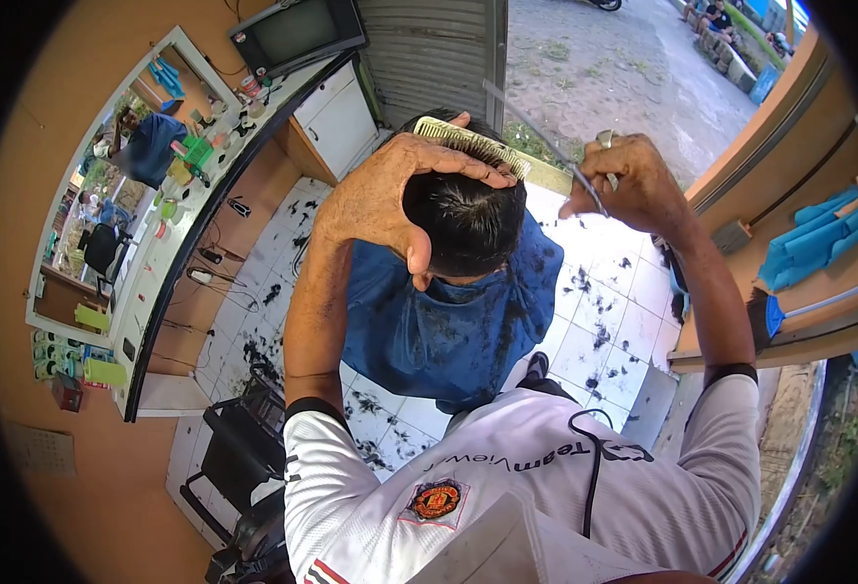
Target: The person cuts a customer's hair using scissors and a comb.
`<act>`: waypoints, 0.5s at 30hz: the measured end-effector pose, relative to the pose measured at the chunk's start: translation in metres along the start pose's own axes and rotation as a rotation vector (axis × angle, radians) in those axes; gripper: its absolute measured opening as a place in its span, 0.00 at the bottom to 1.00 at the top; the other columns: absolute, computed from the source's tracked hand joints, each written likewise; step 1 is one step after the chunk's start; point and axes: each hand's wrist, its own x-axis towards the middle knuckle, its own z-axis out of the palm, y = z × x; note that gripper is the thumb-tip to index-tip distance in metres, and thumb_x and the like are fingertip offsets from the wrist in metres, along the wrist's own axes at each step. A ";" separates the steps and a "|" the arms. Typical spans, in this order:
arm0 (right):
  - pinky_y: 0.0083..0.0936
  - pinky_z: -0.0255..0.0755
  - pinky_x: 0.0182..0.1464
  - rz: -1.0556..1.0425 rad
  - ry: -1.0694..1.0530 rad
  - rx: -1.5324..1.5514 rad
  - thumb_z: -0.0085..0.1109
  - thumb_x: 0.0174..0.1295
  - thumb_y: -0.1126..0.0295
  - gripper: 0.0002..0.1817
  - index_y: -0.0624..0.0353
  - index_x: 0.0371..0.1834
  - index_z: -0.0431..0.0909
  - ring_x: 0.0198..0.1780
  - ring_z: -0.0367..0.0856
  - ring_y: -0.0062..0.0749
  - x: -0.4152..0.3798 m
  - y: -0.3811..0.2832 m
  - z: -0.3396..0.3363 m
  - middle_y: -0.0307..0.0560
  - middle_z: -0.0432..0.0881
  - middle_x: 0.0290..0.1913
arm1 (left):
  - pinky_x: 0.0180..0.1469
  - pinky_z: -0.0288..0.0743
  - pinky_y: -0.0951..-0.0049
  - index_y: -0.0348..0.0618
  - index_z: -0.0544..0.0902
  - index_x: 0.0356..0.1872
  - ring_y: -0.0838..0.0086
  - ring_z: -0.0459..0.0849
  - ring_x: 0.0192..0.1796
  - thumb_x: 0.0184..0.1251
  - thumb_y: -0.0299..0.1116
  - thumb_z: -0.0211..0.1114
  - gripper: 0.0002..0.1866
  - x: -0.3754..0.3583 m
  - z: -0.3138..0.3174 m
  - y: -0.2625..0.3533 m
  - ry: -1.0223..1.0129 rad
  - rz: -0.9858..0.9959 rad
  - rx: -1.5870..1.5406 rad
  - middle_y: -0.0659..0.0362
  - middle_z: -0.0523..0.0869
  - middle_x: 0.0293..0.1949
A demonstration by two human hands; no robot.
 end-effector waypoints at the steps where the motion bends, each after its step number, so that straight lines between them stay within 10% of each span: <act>1: 0.37 0.73 0.43 -0.186 0.057 -0.120 0.78 0.46 0.44 0.27 0.54 0.37 0.84 0.41 0.81 0.35 -0.004 -0.003 0.002 0.44 0.83 0.33 | 0.80 0.43 0.41 0.39 0.87 0.50 0.59 0.88 0.53 0.06 0.86 0.64 0.67 0.000 0.000 0.000 0.003 -0.005 -0.022 0.55 0.90 0.49; 3: 0.37 0.71 0.41 -0.463 0.185 -0.218 0.81 0.38 0.41 0.31 0.56 0.32 0.82 0.35 0.79 0.37 -0.004 -0.004 0.012 0.41 0.79 0.26 | 0.80 0.43 0.41 0.39 0.87 0.50 0.60 0.88 0.54 0.05 0.85 0.66 0.66 -0.001 0.000 0.004 -0.008 -0.031 -0.011 0.55 0.90 0.49; 10: 0.34 0.70 0.35 -0.339 0.145 -0.242 0.80 0.46 0.54 0.19 0.56 0.27 0.84 0.32 0.80 0.34 0.008 0.008 0.005 0.40 0.80 0.23 | 0.80 0.42 0.40 0.39 0.87 0.51 0.60 0.88 0.54 0.04 0.83 0.68 0.66 -0.002 -0.003 -0.004 -0.020 0.042 0.027 0.55 0.90 0.49; 14: 0.29 0.73 0.32 -0.405 0.577 0.058 0.76 0.56 0.63 0.13 0.60 0.36 0.85 0.26 0.81 0.32 0.026 0.005 0.054 0.44 0.83 0.28 | 0.79 0.45 0.42 0.39 0.86 0.52 0.59 0.88 0.53 0.13 0.87 0.64 0.66 -0.001 -0.001 -0.004 0.013 0.035 0.033 0.58 0.91 0.49; 15: 0.24 0.74 0.28 -0.330 0.417 0.180 0.70 0.61 0.66 0.13 0.63 0.43 0.84 0.23 0.81 0.30 0.025 0.005 0.062 0.45 0.83 0.29 | 0.79 0.46 0.44 0.39 0.84 0.55 0.57 0.84 0.60 0.21 0.88 0.62 0.65 -0.002 -0.004 0.002 -0.033 -0.014 0.000 0.54 0.88 0.54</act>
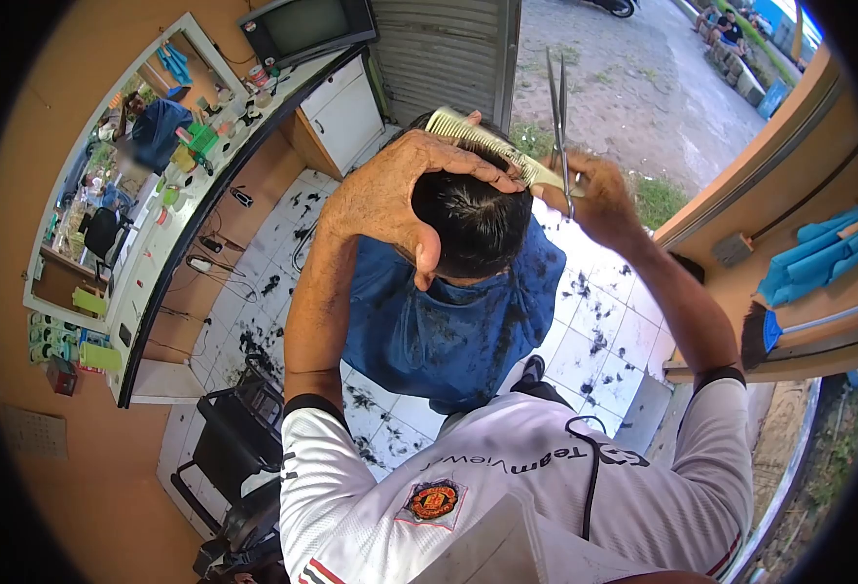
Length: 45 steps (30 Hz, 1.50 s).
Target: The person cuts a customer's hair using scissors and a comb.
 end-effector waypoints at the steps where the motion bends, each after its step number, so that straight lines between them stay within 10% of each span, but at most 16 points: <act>1: 0.21 0.73 0.25 0.355 -0.083 0.200 0.65 0.65 0.68 0.11 0.64 0.44 0.82 0.24 0.82 0.26 -0.005 -0.003 0.000 0.47 0.84 0.30 | 0.78 0.48 0.45 0.38 0.82 0.58 0.55 0.79 0.66 0.28 0.89 0.59 0.65 -0.003 -0.002 0.005 -0.043 -0.049 -0.032 0.51 0.85 0.59; 4: 0.17 0.77 0.26 0.201 0.353 0.331 0.67 0.64 0.71 0.08 0.65 0.41 0.81 0.25 0.83 0.20 -0.001 -0.019 -0.014 0.48 0.84 0.29 | 0.79 0.40 0.47 0.38 0.73 0.67 0.52 0.59 0.77 0.35 0.93 0.45 0.70 -0.025 -0.005 0.015 0.436 0.118 -0.031 0.43 0.67 0.71; 6: 0.20 0.79 0.26 -0.213 0.196 0.119 0.68 0.63 0.73 0.06 0.61 0.40 0.82 0.28 0.84 0.21 -0.005 -0.020 -0.021 0.41 0.85 0.30 | 0.78 0.27 0.43 0.35 0.61 0.76 0.49 0.39 0.83 0.36 0.96 0.32 0.77 -0.054 -0.019 0.023 0.700 0.170 0.001 0.37 0.47 0.80; 9: 0.18 0.73 0.24 -0.703 -0.047 -0.463 0.65 0.66 0.67 0.13 0.45 0.52 0.84 0.27 0.83 0.22 -0.004 -0.036 -0.023 0.36 0.80 0.31 | 0.77 0.30 0.42 0.35 0.60 0.77 0.48 0.41 0.83 0.38 0.96 0.32 0.76 -0.083 -0.004 0.025 1.022 0.100 -0.126 0.37 0.49 0.79; 13: 0.34 0.73 0.26 -0.217 -0.013 -0.775 0.59 0.69 0.64 0.09 0.58 0.38 0.83 0.24 0.79 0.28 0.025 0.004 -0.010 0.46 0.79 0.25 | 0.77 0.32 0.42 0.36 0.62 0.76 0.45 0.41 0.82 0.44 0.94 0.34 0.72 -0.116 0.024 0.036 1.064 0.025 -0.200 0.36 0.49 0.79; 20: 0.14 0.68 0.19 0.089 0.314 0.354 0.64 0.66 0.72 0.16 0.64 0.54 0.74 0.22 0.76 0.16 -0.005 0.036 -0.014 0.44 0.80 0.28 | 0.73 0.53 0.39 0.46 0.74 0.69 0.42 0.61 0.75 0.61 0.78 0.52 0.49 -0.106 0.125 0.095 1.126 -0.060 0.347 0.33 0.65 0.71; 24: 0.30 0.74 0.38 -0.257 -0.350 1.016 0.81 0.45 0.71 0.29 0.64 0.51 0.77 0.40 0.81 0.30 -0.049 0.047 0.007 0.51 0.82 0.43 | 0.63 0.64 0.52 0.39 0.80 0.63 0.52 0.72 0.63 0.67 0.56 0.64 0.33 -0.016 0.208 0.098 1.148 -0.383 0.600 0.40 0.76 0.63; 26: 0.21 0.76 0.36 0.329 -0.735 1.451 0.81 0.47 0.70 0.28 0.66 0.51 0.78 0.40 0.82 0.26 -0.063 0.041 0.005 0.49 0.83 0.43 | 0.69 0.60 0.52 0.29 0.76 0.64 0.48 0.68 0.67 0.62 0.39 0.71 0.33 0.028 0.229 0.087 1.067 -0.532 0.353 0.38 0.73 0.67; 29: 0.14 0.69 0.21 0.524 -1.007 1.529 0.75 0.55 0.67 0.22 0.67 0.48 0.78 0.23 0.78 0.18 -0.032 0.060 -0.019 0.45 0.85 0.35 | 0.71 0.60 0.52 0.29 0.77 0.63 0.53 0.72 0.69 0.61 0.34 0.74 0.31 0.082 0.255 0.056 1.339 -0.472 0.225 0.40 0.76 0.65; 33: 0.12 0.63 0.17 0.410 -1.336 1.448 0.74 0.57 0.65 0.19 0.66 0.45 0.80 0.18 0.73 0.13 -0.012 0.090 -0.031 0.45 0.85 0.33 | 0.71 0.66 0.54 0.34 0.82 0.58 0.63 0.80 0.62 0.64 0.27 0.73 0.21 0.125 0.280 0.029 1.755 -0.463 -0.216 0.46 0.79 0.62; 35: 0.14 0.68 0.23 0.452 -1.348 1.547 0.76 0.56 0.63 0.21 0.65 0.46 0.80 0.24 0.77 0.15 -0.017 0.102 -0.023 0.43 0.85 0.36 | 0.68 0.70 0.53 0.34 0.84 0.51 0.62 0.84 0.55 0.64 0.26 0.72 0.15 0.132 0.286 0.019 1.794 -0.368 -0.030 0.46 0.82 0.56; 39: 0.25 0.71 0.37 -0.144 -0.938 1.385 0.83 0.45 0.51 0.38 0.64 0.55 0.80 0.37 0.79 0.26 0.002 0.107 -0.010 0.39 0.84 0.41 | 0.61 0.78 0.52 0.34 0.85 0.42 0.64 0.87 0.44 0.71 0.25 0.61 0.07 0.143 0.257 0.050 2.045 -0.257 0.566 0.51 0.86 0.33; 41: 0.24 0.67 0.31 -0.567 -0.603 1.207 0.86 0.41 0.59 0.29 0.63 0.45 0.87 0.30 0.77 0.27 0.019 0.134 0.014 0.40 0.86 0.32 | 0.42 0.79 0.77 0.28 0.82 0.52 0.76 0.80 0.36 0.74 0.32 0.63 0.15 0.131 0.239 0.082 2.080 -0.875 1.288 0.58 0.80 0.37; 45: 0.21 0.64 0.25 -0.606 -0.586 1.198 0.87 0.39 0.67 0.17 0.61 0.30 0.89 0.20 0.73 0.22 0.054 0.183 0.030 0.39 0.84 0.23 | 0.32 0.69 0.74 0.39 0.87 0.52 0.74 0.77 0.27 0.66 0.29 0.69 0.14 0.117 0.195 0.103 1.500 -1.739 1.548 0.58 0.80 0.29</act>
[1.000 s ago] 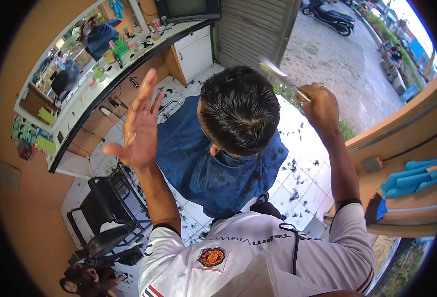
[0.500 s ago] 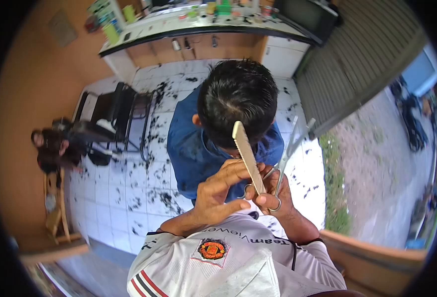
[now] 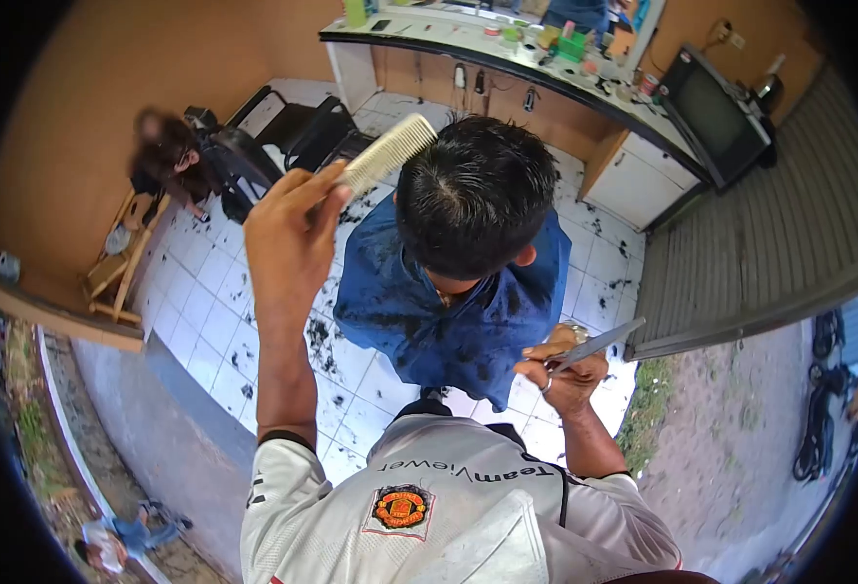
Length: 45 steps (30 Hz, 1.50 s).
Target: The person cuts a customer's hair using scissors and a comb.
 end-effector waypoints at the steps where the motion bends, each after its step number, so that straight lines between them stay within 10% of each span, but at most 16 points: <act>1: 0.21 0.64 0.25 -0.002 -0.019 0.021 0.87 0.39 0.67 0.17 0.61 0.30 0.89 0.20 0.73 0.22 0.001 0.004 -0.012 0.39 0.84 0.23 | 0.32 0.70 0.72 0.40 0.88 0.51 0.70 0.78 0.26 0.65 0.29 0.69 0.14 0.001 0.005 0.009 -0.026 0.010 0.071 0.57 0.80 0.29; 4: 0.20 0.72 0.30 0.435 -0.120 -0.197 0.85 0.43 0.69 0.13 0.61 0.28 0.88 0.25 0.82 0.23 -0.004 0.026 -0.051 0.42 0.87 0.25 | 0.32 0.73 0.68 0.43 0.88 0.50 0.63 0.81 0.27 0.61 0.31 0.73 0.15 -0.011 0.019 0.054 -0.037 0.000 0.182 0.56 0.83 0.30; 8: 0.25 0.74 0.32 0.406 -0.144 -0.200 0.84 0.42 0.72 0.14 0.62 0.30 0.87 0.28 0.85 0.28 -0.013 0.075 -0.106 0.44 0.88 0.29 | 0.28 0.76 0.68 0.47 0.87 0.52 0.67 0.83 0.28 0.56 0.32 0.76 0.20 -0.048 0.038 0.095 -0.078 0.214 0.322 0.59 0.83 0.32; 10: 0.26 0.70 0.31 0.386 -0.145 -0.217 0.84 0.45 0.56 0.22 0.65 0.29 0.88 0.27 0.79 0.27 -0.019 0.111 -0.140 0.43 0.84 0.24 | 0.27 0.77 0.70 0.47 0.87 0.51 0.69 0.83 0.28 0.56 0.31 0.74 0.19 -0.068 0.046 0.109 -0.215 0.374 0.535 0.62 0.83 0.33; 11: 0.30 0.73 0.36 0.468 -0.208 -0.228 0.83 0.40 0.74 0.14 0.63 0.29 0.86 0.31 0.82 0.33 -0.018 0.119 -0.161 0.46 0.89 0.30 | 0.26 0.77 0.71 0.48 0.89 0.48 0.71 0.84 0.28 0.55 0.30 0.74 0.17 -0.069 0.045 0.116 -0.305 0.385 0.591 0.63 0.84 0.32; 14: 0.31 0.73 0.35 0.399 -0.275 -0.219 0.81 0.42 0.75 0.13 0.63 0.30 0.86 0.31 0.81 0.34 -0.009 0.158 -0.219 0.47 0.88 0.31 | 0.34 0.83 0.71 0.49 0.90 0.47 0.65 0.90 0.35 0.53 0.32 0.77 0.17 -0.044 0.036 0.112 -0.111 0.203 0.236 0.60 0.90 0.36; 16: 0.30 0.72 0.34 0.469 -0.349 -0.252 0.80 0.44 0.74 0.14 0.63 0.34 0.87 0.32 0.81 0.33 -0.001 0.179 -0.256 0.46 0.88 0.32 | 0.40 0.82 0.60 0.49 0.90 0.47 0.56 0.88 0.34 0.63 0.35 0.70 0.12 -0.010 0.024 0.113 0.243 0.233 0.800 0.56 0.90 0.37; 19: 0.30 0.72 0.34 0.487 -0.348 -0.161 0.79 0.46 0.74 0.13 0.63 0.34 0.88 0.32 0.81 0.31 0.008 0.203 -0.290 0.45 0.87 0.32 | 0.42 0.81 0.56 0.48 0.91 0.37 0.53 0.89 0.37 0.62 0.40 0.68 0.10 0.039 0.026 0.115 -0.144 -0.391 0.875 0.49 0.88 0.30; 22: 0.26 0.70 0.34 0.417 -0.401 -0.195 0.78 0.54 0.67 0.14 0.66 0.36 0.87 0.31 0.76 0.23 0.019 0.223 -0.309 0.39 0.81 0.27 | 0.52 0.79 0.59 0.46 0.90 0.45 0.56 0.89 0.44 0.61 0.40 0.71 0.14 0.039 0.048 0.153 -0.235 -0.391 0.699 0.52 0.90 0.40; 24: 0.30 0.72 0.35 0.459 -0.427 -0.183 0.79 0.48 0.73 0.13 0.64 0.35 0.87 0.33 0.80 0.29 0.025 0.230 -0.307 0.45 0.86 0.31 | 0.47 0.82 0.59 0.48 0.91 0.44 0.56 0.90 0.39 0.59 0.41 0.72 0.14 0.014 0.068 0.153 -0.108 -0.016 0.722 0.52 0.90 0.40; 32: 0.24 0.73 0.38 0.527 -0.359 0.310 0.78 0.51 0.74 0.12 0.64 0.38 0.87 0.37 0.80 0.27 0.091 0.216 -0.207 0.44 0.85 0.35 | 0.29 0.79 0.68 0.41 0.88 0.42 0.71 0.86 0.28 0.62 0.30 0.70 0.09 -0.040 0.098 0.197 -0.223 0.194 0.891 0.62 0.84 0.32; 38: 0.22 0.79 0.40 0.214 -0.718 0.564 0.76 0.57 0.63 0.25 0.65 0.54 0.80 0.39 0.83 0.25 0.167 0.187 -0.148 0.49 0.82 0.48 | 0.52 0.81 0.68 0.36 0.83 0.44 0.68 0.89 0.45 0.62 0.21 0.71 0.10 -0.051 0.101 0.214 -0.010 -0.413 -0.959 0.53 0.89 0.43; 41: 0.17 0.75 0.36 0.394 -0.714 1.016 0.71 0.61 0.58 0.27 0.64 0.57 0.78 0.34 0.81 0.21 0.199 0.095 -0.112 0.45 0.81 0.45 | 0.55 0.77 0.64 0.39 0.86 0.40 0.67 0.88 0.48 0.58 0.24 0.75 0.09 -0.026 0.108 0.193 -0.139 0.079 -0.706 0.55 0.91 0.43; 43: 0.14 0.73 0.32 0.786 -1.239 1.195 0.68 0.63 0.58 0.26 0.60 0.59 0.76 0.32 0.80 0.19 0.215 0.074 -0.106 0.44 0.81 0.46 | 0.50 0.75 0.65 0.46 0.88 0.36 0.69 0.84 0.48 0.53 0.32 0.79 0.11 -0.011 0.100 0.189 -0.155 0.240 -0.415 0.59 0.89 0.41; 45: 0.13 0.72 0.30 0.746 -1.331 1.051 0.68 0.62 0.60 0.23 0.59 0.57 0.77 0.31 0.80 0.18 0.232 0.078 -0.097 0.44 0.81 0.45 | 0.51 0.75 0.64 0.49 0.89 0.40 0.68 0.80 0.53 0.51 0.35 0.80 0.14 0.000 0.093 0.182 -0.151 0.302 -0.298 0.61 0.85 0.46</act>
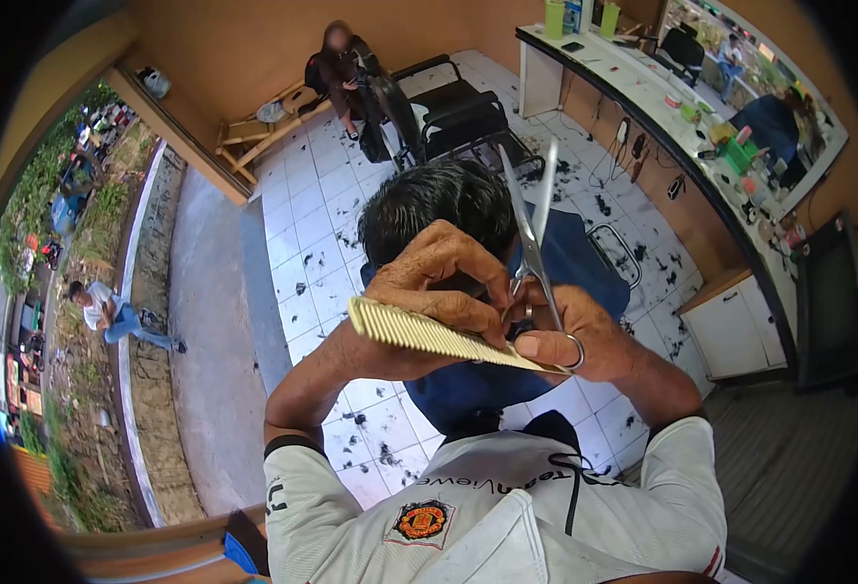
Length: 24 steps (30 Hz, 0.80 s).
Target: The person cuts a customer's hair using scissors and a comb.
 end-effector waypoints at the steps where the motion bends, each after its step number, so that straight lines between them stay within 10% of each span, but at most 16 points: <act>1: 0.13 0.71 0.27 0.091 -0.027 -0.138 0.68 0.62 0.62 0.21 0.59 0.55 0.78 0.29 0.79 0.16 0.006 -0.004 -0.005 0.44 0.82 0.44 | 0.53 0.75 0.63 0.49 0.89 0.42 0.66 0.80 0.57 0.50 0.35 0.81 0.16 0.003 -0.008 -0.005 -0.041 0.023 0.028 0.60 0.83 0.50; 6: 0.20 0.76 0.43 -0.448 0.611 -0.518 0.68 0.61 0.68 0.11 0.62 0.42 0.82 0.37 0.82 0.20 0.052 -0.019 -0.059 0.41 0.86 0.37 | 0.71 0.62 0.55 0.41 0.67 0.73 0.59 0.66 0.75 0.40 0.52 0.84 0.57 -0.017 -0.048 -0.035 0.333 -0.371 0.125 0.49 0.63 0.76; 9: 0.23 0.75 0.43 -0.455 0.654 -0.669 0.69 0.61 0.66 0.12 0.63 0.42 0.84 0.39 0.81 0.20 0.117 -0.011 -0.119 0.42 0.86 0.36 | 0.70 0.66 0.53 0.42 0.64 0.75 0.56 0.69 0.73 0.58 0.72 0.63 0.53 -0.029 -0.076 -0.063 0.509 -0.563 0.103 0.45 0.70 0.72; 11: 0.24 0.74 0.43 -0.321 0.617 -0.672 0.69 0.61 0.65 0.13 0.64 0.42 0.85 0.39 0.81 0.21 0.153 0.006 -0.144 0.43 0.86 0.35 | 0.69 0.67 0.55 0.41 0.62 0.76 0.56 0.71 0.72 0.68 0.63 0.59 0.45 -0.040 -0.088 -0.083 0.455 -0.631 -0.028 0.47 0.73 0.71; 13: 0.27 0.74 0.45 -0.162 0.262 -0.755 0.70 0.61 0.63 0.14 0.64 0.42 0.86 0.40 0.82 0.23 0.178 0.033 -0.163 0.46 0.87 0.35 | 0.69 0.67 0.54 0.41 0.61 0.76 0.55 0.71 0.72 0.67 0.67 0.58 0.47 -0.043 -0.091 -0.095 0.399 -0.709 -0.094 0.46 0.73 0.70; 19: 0.30 0.74 0.48 -0.122 0.295 -0.733 0.71 0.58 0.58 0.18 0.64 0.41 0.86 0.39 0.82 0.28 0.125 0.002 -0.146 0.46 0.86 0.33 | 0.70 0.63 0.49 0.42 0.70 0.65 0.52 0.72 0.72 0.71 0.70 0.46 0.40 -0.039 -0.102 -0.107 0.240 -0.885 -0.278 0.41 0.76 0.67; 24: 0.19 0.70 0.31 0.043 0.126 -0.500 0.72 0.56 0.55 0.21 0.63 0.41 0.85 0.29 0.78 0.20 0.109 -0.018 -0.154 0.43 0.84 0.31 | 0.76 0.47 0.42 0.41 0.80 0.61 0.48 0.65 0.75 0.51 0.86 0.48 0.56 -0.002 -0.098 -0.121 -0.264 -0.688 -0.393 0.41 0.77 0.66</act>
